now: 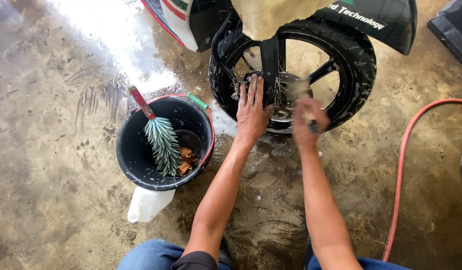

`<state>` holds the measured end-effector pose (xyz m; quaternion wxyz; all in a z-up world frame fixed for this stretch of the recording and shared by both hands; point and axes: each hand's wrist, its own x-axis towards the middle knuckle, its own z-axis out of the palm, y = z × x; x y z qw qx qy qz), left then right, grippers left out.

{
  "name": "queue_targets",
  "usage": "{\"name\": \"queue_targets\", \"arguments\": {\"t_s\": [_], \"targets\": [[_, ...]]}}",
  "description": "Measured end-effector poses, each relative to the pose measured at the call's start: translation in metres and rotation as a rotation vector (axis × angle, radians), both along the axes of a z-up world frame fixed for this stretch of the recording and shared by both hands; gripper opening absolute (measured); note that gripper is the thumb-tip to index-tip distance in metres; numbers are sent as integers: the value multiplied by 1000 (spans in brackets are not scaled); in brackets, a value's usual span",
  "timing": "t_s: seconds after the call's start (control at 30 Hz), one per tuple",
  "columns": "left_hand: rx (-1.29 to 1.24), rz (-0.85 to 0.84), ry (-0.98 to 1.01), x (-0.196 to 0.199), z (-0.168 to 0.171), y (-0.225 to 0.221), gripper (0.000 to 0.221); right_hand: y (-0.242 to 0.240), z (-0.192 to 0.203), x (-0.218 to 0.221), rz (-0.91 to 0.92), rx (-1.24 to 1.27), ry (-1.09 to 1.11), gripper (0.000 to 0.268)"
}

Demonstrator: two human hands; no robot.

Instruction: The person scrubs the front wheel and brake disc of a motorcycle using a small brush and soapy water. They dip the brush into a bucket to reload soap and continue scrubbing the wheel spokes and brake components.

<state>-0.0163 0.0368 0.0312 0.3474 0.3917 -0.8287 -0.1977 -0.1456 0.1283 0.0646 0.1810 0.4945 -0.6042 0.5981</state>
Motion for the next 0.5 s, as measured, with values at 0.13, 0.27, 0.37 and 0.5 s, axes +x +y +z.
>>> {"name": "queue_targets", "arguments": {"t_s": [0.13,0.27,0.37,0.5], "targets": [[49,2,12,-1,4,5,101,-1,15,13,87,82,-5,9],[-31,-1,38,4,7,2,97,-1,19,14,306,-99,-406,14],[-47,27,44,-4,-3,4,97,-34,-1,12,234,-17,28,14],[-32,48,18,0,0,6,107,-2,12,3,103,96,37,14]]}}
